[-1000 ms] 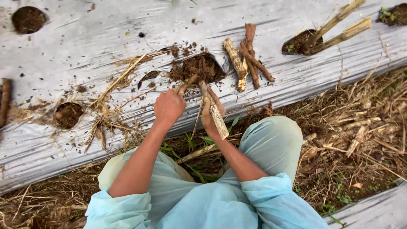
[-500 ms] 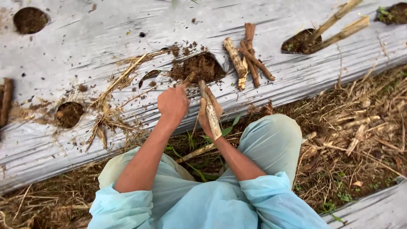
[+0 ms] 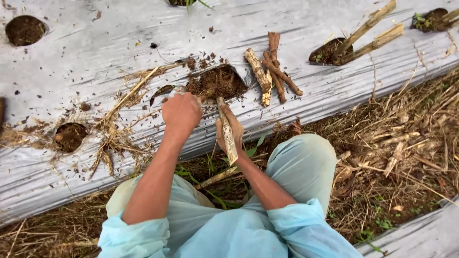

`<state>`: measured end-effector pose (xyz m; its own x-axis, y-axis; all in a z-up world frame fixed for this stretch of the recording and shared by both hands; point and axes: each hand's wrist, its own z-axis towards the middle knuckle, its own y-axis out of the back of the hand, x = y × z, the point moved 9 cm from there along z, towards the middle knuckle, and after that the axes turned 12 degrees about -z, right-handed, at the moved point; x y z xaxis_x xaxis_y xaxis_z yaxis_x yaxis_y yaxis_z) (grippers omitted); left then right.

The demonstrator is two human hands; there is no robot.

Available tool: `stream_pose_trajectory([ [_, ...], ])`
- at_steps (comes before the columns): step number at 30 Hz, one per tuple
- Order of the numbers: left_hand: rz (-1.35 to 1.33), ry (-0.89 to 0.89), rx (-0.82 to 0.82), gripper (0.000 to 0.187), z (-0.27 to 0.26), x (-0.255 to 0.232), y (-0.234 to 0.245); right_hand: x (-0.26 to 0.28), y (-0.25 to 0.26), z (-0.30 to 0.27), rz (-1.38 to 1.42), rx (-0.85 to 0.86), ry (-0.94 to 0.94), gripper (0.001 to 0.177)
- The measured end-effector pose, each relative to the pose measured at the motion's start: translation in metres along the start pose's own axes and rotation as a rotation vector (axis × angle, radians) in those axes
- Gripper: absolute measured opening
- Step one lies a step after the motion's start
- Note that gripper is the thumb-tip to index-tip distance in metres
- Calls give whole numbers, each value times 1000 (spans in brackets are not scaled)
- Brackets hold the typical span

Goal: The person uses a wooden stick to dig a hole in the soil through a plastic sheet, then places a plant into the hole and covers the roots with soil.

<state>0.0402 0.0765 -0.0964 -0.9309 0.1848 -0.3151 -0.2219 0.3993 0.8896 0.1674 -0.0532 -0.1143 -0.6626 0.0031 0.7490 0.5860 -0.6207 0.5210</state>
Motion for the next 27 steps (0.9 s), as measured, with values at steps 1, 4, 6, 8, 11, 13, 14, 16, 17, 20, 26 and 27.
stream_pose_trajectory([
  [1,5,-7,-3,36,-9,-12,23,-8,-4,-2,1,-9,0,29],
  [4,-25,-58,0,40,-22,-42,47,-40,-25,-19,-32,157,-94,33],
  [6,-3,-130,-9,39,-1,-55,15,-47,-22,-19,-20,134,-51,35],
  [8,-5,-115,17,35,19,-57,-21,-54,-16,-18,-14,132,-7,36],
  [11,20,-115,40,32,27,-53,-26,-61,-22,-17,37,122,19,38],
  [13,20,-106,44,32,19,-47,-24,-63,-23,-18,74,149,9,39],
  [14,-34,-111,30,30,16,-45,-23,-60,-20,-16,86,137,21,37],
  [16,-89,-100,5,29,2,-43,-7,-38,-15,-11,109,135,42,34],
  [17,-92,-96,-11,31,-4,-50,10,-21,-8,-2,104,107,54,33],
  [20,-27,-99,-3,34,-9,-70,35,-10,-1,-1,68,102,43,33],
  [26,122,-150,96,32,30,-85,-30,-44,-14,-11,-12,192,47,35],
  [27,104,-134,121,29,32,-87,-23,-55,-17,-16,27,155,45,33],
])
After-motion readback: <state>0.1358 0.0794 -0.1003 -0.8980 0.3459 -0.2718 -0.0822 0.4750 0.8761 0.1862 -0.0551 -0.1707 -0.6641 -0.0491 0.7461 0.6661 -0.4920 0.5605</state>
